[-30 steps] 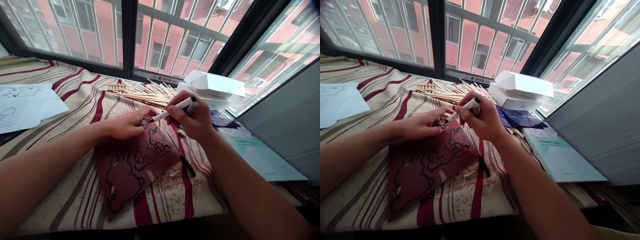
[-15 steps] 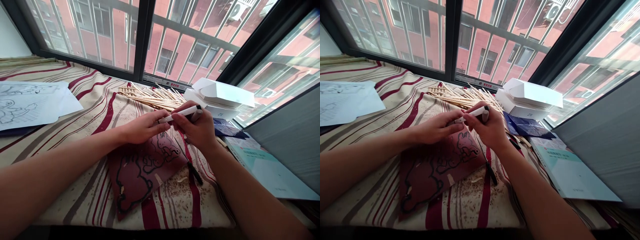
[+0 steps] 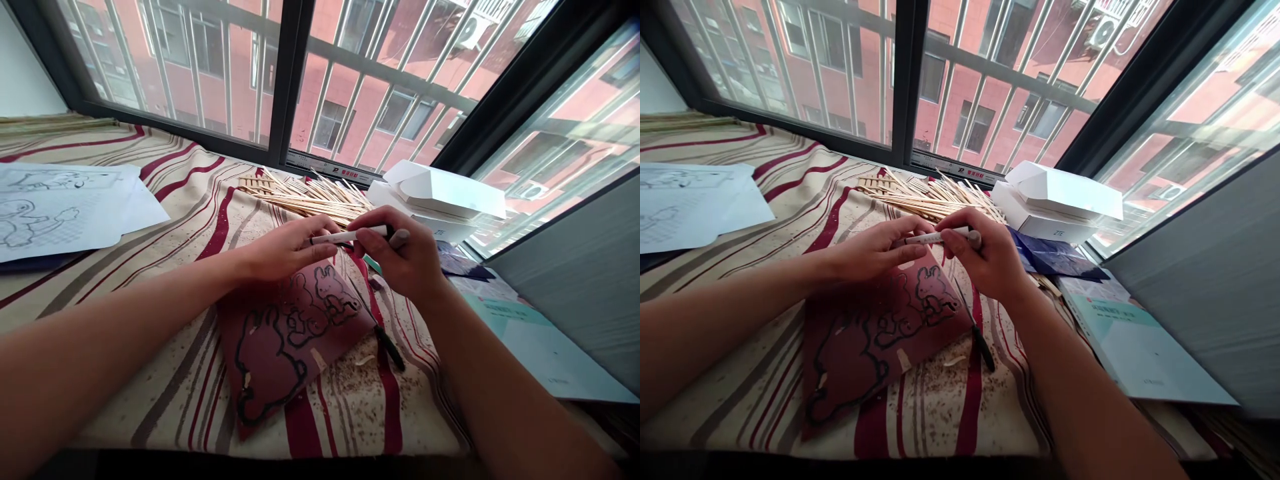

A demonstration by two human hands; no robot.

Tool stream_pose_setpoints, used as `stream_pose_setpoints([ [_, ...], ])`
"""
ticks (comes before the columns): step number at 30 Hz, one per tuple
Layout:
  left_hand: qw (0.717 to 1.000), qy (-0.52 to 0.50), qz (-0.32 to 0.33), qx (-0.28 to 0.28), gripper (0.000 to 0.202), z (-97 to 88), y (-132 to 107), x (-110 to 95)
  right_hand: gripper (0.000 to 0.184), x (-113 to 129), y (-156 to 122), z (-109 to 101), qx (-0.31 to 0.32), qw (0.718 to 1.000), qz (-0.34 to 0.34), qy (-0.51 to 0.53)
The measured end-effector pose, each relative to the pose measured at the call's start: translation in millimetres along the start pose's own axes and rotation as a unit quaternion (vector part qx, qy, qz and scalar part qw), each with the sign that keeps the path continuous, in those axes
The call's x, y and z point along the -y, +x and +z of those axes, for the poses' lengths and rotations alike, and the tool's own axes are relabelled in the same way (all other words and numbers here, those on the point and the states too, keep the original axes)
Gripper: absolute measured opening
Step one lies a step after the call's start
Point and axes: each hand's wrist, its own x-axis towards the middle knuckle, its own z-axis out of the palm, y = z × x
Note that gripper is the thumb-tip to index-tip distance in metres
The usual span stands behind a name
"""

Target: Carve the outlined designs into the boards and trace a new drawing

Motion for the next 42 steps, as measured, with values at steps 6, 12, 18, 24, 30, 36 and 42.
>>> stream_pose_setpoints([
  [6,1.000,-0.007,0.016,0.017,0.026,-3.9,1,-5,0.012,6,0,12,-0.006,0.994,0.043,0.097],
  [12,1.000,-0.003,0.020,0.006,0.021,-18.3,4,13,0.005,21,0,10,-0.184,0.975,0.002,0.125],
  [18,0.997,0.070,-0.036,-0.012,0.029,-22.6,2,40,0.004,52,-17,35,0.065,0.992,0.048,0.095],
  [24,0.988,0.144,-0.051,0.036,0.030,-14.8,0,47,0.007,63,-23,48,0.130,0.991,0.011,0.003],
  [30,0.985,0.157,-0.049,0.053,0.030,-12.6,0,44,0.010,58,-25,54,0.151,0.988,-0.029,-0.011],
  [36,0.981,0.172,-0.057,0.063,0.030,-10.9,1,41,0.008,55,-24,56,0.162,0.987,-0.013,-0.015],
  [42,0.980,0.178,-0.053,0.066,0.028,-10.6,1,41,0.007,57,-25,54,0.169,0.985,0.018,-0.005],
])
